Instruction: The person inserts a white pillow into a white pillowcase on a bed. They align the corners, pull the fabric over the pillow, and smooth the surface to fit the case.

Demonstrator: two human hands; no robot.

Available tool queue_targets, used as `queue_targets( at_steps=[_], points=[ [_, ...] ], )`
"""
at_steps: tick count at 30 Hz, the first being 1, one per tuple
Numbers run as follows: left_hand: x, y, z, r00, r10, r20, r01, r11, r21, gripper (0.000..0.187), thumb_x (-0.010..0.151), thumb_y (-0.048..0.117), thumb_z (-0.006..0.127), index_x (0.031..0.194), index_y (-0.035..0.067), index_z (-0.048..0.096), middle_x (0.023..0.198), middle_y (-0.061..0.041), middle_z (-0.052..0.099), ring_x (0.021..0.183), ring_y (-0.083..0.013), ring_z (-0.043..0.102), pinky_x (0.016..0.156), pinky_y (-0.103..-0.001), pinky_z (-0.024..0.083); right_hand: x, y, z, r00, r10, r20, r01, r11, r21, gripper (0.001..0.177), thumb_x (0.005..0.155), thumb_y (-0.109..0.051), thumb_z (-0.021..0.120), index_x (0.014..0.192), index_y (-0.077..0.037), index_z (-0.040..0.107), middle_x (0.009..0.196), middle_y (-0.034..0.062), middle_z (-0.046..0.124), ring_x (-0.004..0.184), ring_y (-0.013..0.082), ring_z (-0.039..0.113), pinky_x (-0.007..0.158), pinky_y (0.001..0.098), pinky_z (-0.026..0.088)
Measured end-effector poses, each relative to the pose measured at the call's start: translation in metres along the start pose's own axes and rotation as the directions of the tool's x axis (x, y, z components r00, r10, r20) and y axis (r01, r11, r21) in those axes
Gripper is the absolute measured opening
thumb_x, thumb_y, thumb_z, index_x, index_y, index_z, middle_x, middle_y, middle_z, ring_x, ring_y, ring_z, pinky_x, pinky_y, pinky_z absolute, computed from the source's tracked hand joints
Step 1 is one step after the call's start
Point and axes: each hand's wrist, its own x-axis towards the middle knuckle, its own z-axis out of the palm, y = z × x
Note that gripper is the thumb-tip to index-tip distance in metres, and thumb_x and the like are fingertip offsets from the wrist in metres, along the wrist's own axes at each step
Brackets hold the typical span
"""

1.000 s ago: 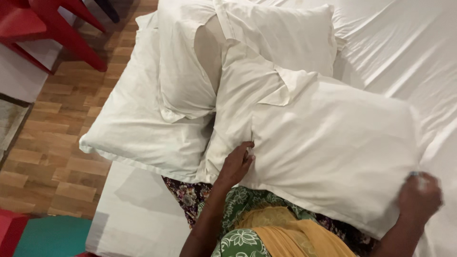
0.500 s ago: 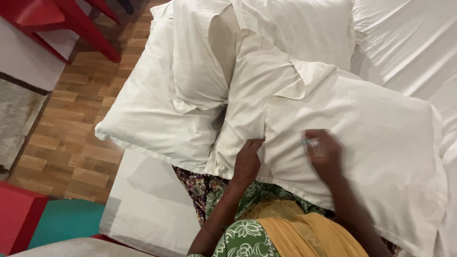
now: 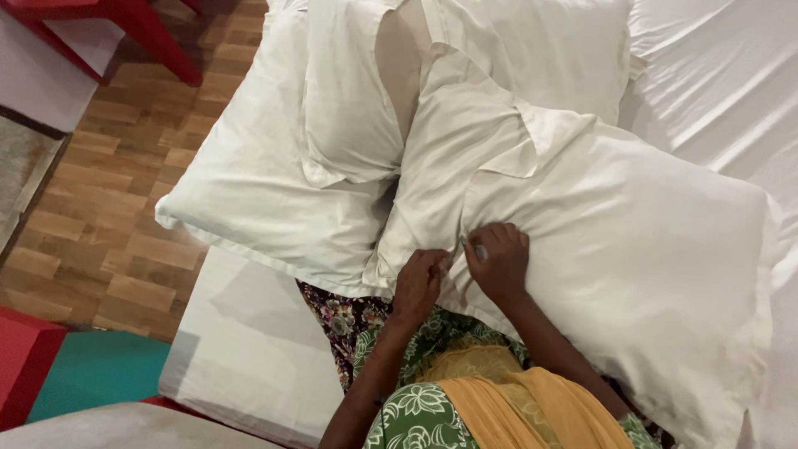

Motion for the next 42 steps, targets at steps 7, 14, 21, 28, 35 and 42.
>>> queue_targets(
  at_steps=[7,14,21,28,35,42],
  points=[
    [0.004,0.03,-0.004,0.922,0.363,-0.136,-0.376,0.922,-0.089,0.023,0.1,-0.004,0.065,0.116,0.011,0.072,0.112,-0.01,0.071,0.101,-0.0275,0.075,0.086,-0.034,0.06,-0.008,0.0,-0.041,0.981,0.183,-0.069,-0.107,0.798,0.593,0.014,0.087,0.0,0.076,0.09,-0.003,0.062,0.085,0.0073,0.062,0.078,0.0153,0.061,0.072,0.0308,0.049],
    [0.025,0.041,-0.002,0.998,-0.019,0.063,0.01,0.989,0.147,0.033,0.083,0.017,0.082,0.105,0.001,0.062,0.092,-0.017,0.065,0.077,-0.0327,0.066,0.067,-0.043,0.052,-0.008,-0.026,-0.062,0.991,0.068,-0.114,0.023,0.759,0.651,0.015,0.086,0.004,0.077,0.086,-0.002,0.063,0.088,0.0083,0.065,0.078,0.017,0.063,0.07,0.029,0.048],
    [0.036,0.051,0.003,0.974,0.172,0.145,-0.168,0.985,-0.034,0.018,0.09,0.012,0.075,0.103,0.004,0.066,0.089,-0.012,0.068,0.074,-0.0259,0.068,0.069,-0.036,0.055,0.0,-0.031,-0.073,0.981,0.087,-0.175,0.038,0.794,0.607,0.017,0.085,0.004,0.08,0.085,0.0,0.064,0.086,0.0092,0.066,0.076,0.0173,0.063,0.066,0.0282,0.048],
    [0.026,0.059,0.024,0.896,0.207,0.392,-0.046,0.922,-0.384,0.021,0.093,0.006,0.071,0.112,-0.002,0.068,0.091,-0.008,0.072,0.083,-0.0091,0.064,0.074,-0.029,0.055,0.002,-0.039,-0.091,0.94,0.098,-0.328,0.082,0.866,0.493,0.016,0.086,0.002,0.081,0.086,0.0,0.064,0.082,0.0095,0.065,0.071,0.0165,0.061,0.059,0.0272,0.044],
    [0.022,0.022,0.102,0.84,0.247,0.484,-0.006,0.895,-0.446,0.017,0.099,0.007,0.07,0.109,-0.004,0.064,0.099,-0.012,0.069,0.092,-0.0123,0.062,0.077,-0.031,0.056,0.004,-0.041,-0.107,0.887,0.121,-0.445,0.087,0.904,0.419,0.013,0.088,-0.001,0.08,0.088,-0.001,0.067,0.083,0.0097,0.066,0.072,0.017,0.062,0.061,0.0275,0.047],
    [0.062,-0.051,0.113,0.804,0.447,0.393,-0.186,0.816,-0.548,0.049,0.076,-0.004,0.053,0.125,-0.007,0.056,0.119,-0.017,0.063,0.112,-0.0199,0.058,0.088,-0.032,0.05,0.024,-0.012,-0.067,0.99,0.13,0.052,-0.138,0.837,0.529,0.012,0.088,-0.005,0.079,0.089,-0.005,0.067,0.086,0.0063,0.068,0.066,0.0139,0.065,0.061,0.0271,0.051]
  ],
)
